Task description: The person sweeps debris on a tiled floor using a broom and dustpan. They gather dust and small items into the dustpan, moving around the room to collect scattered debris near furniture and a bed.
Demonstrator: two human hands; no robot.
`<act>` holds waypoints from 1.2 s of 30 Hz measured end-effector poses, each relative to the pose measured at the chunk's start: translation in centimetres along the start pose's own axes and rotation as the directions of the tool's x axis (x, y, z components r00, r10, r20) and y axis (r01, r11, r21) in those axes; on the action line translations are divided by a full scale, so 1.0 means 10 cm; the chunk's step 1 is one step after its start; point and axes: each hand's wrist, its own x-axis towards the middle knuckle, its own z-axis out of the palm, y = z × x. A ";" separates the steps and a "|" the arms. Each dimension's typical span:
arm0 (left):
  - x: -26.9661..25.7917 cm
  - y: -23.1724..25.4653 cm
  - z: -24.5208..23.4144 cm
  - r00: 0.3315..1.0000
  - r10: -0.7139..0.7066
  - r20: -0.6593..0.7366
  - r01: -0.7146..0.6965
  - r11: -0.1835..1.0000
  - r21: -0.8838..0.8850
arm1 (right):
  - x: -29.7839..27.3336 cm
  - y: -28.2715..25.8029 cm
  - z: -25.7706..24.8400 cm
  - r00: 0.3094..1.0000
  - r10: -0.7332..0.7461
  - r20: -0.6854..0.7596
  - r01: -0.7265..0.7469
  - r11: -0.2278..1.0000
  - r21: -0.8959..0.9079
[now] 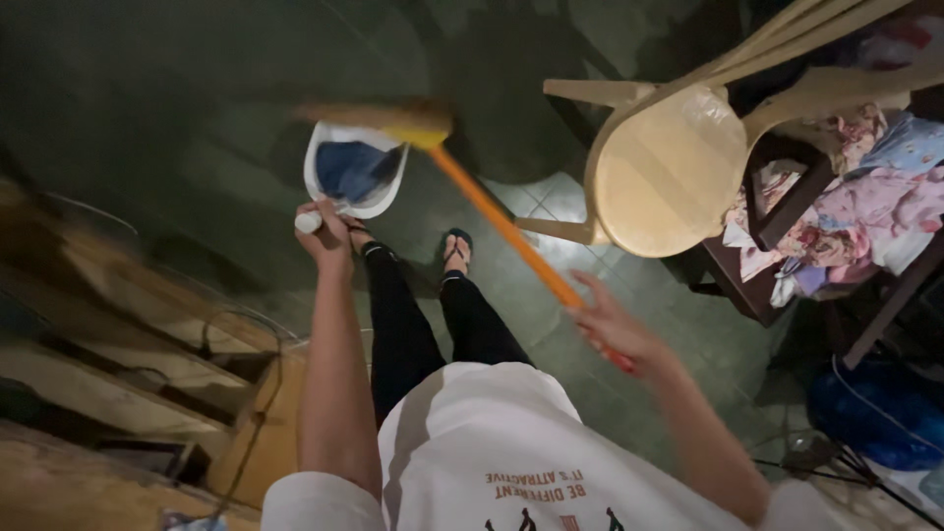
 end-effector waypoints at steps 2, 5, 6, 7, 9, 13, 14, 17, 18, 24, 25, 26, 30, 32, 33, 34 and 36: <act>0.05 0.22 0.01 0.999 0.042 -0.003 -0.041 0.993 0.109 | -0.14 -0.25 0.01 0.993 0.051 -0.103 -0.055 0.998 -0.030; 0.23 0.53 -0.03 0.983 0.182 0.000 -0.172 0.927 0.333 | 0.27 -0.46 0.03 0.970 -0.035 -0.242 0.051 0.997 0.059; 0.33 0.60 -0.04 0.983 0.184 0.003 -0.174 0.921 0.348 | 0.54 -0.47 0.01 0.960 -0.068 -0.272 0.093 0.993 0.079; 0.46 0.68 -0.07 0.981 0.192 0.003 -0.180 0.913 0.365 | 0.95 -0.56 -0.05 0.951 -0.115 -0.288 0.152 0.982 0.110; 0.72 0.80 -0.08 0.959 0.280 0.041 -0.276 0.894 0.353 | 1.89 -0.80 -0.22 0.921 -0.221 -0.320 0.286 0.943 0.171; 1.23 0.98 -0.14 0.947 0.317 0.057 -0.315 0.878 0.360 | 3.52 -1.72 -0.51 0.926 -0.186 -0.330 0.331 0.820 0.467; 1.36 1.03 -0.18 0.937 0.344 0.061 -0.342 0.870 0.354 | 3.75 -1.92 -0.50 0.933 -0.238 -0.270 0.347 0.790 0.505; 1.73 1.11 -0.35 0.925 0.378 0.038 -0.365 0.860 0.357 | 4.24 -2.43 0.24 0.919 -0.188 -0.346 0.336 0.832 0.442; 1.88 1.13 -0.40 0.932 0.362 0.009 -0.339 0.866 0.369 | 4.29 -2.57 0.62 0.922 -0.170 -0.349 0.319 0.843 0.433; 2.30 1.12 -0.42 0.958 0.255 -0.134 -0.200 0.923 0.329 | 4.02 -2.20 2.33 0.926 -0.332 -0.179 0.316 0.942 -0.114; 2.38 1.10 -0.43 0.950 0.281 -0.138 -0.229 0.924 0.308 | 3.96 -2.03 2.49 0.966 -0.175 -0.192 0.104 0.937 -0.333; 2.43 1.08 -0.47 0.951 0.277 -0.140 -0.222 0.922 0.316 | 3.79 -1.77 2.66 0.963 -0.253 -0.093 0.216 0.930 -0.297; 2.61 1.00 -0.36 0.929 0.332 -0.162 -0.255 0.894 0.369 | 2.54 -1.14 3.03 0.982 -0.180 -0.065 0.122 0.851 -0.510; 2.53 0.98 -0.35 0.933 0.320 -0.165 -0.242 0.897 0.369 | 1.79 -1.24 2.78 0.993 -0.079 0.089 0.093 0.981 -0.168; 2.49 0.99 -0.32 0.947 0.282 -0.157 -0.217 0.915 0.340 | 1.43 -1.36 2.61 0.990 -0.022 0.142 0.028 0.999 -0.040; 2.44 1.01 -0.29 0.958 0.244 -0.147 -0.190 0.931 0.312 | 1.13 -1.50 2.46 0.988 0.024 0.155 -0.026 1.000 0.010; 2.38 1.07 -0.25 0.967 0.223 -0.127 -0.191 0.956 0.221 | 0.69 -1.75 2.24 0.990 0.084 0.117 -0.081 0.996 -0.031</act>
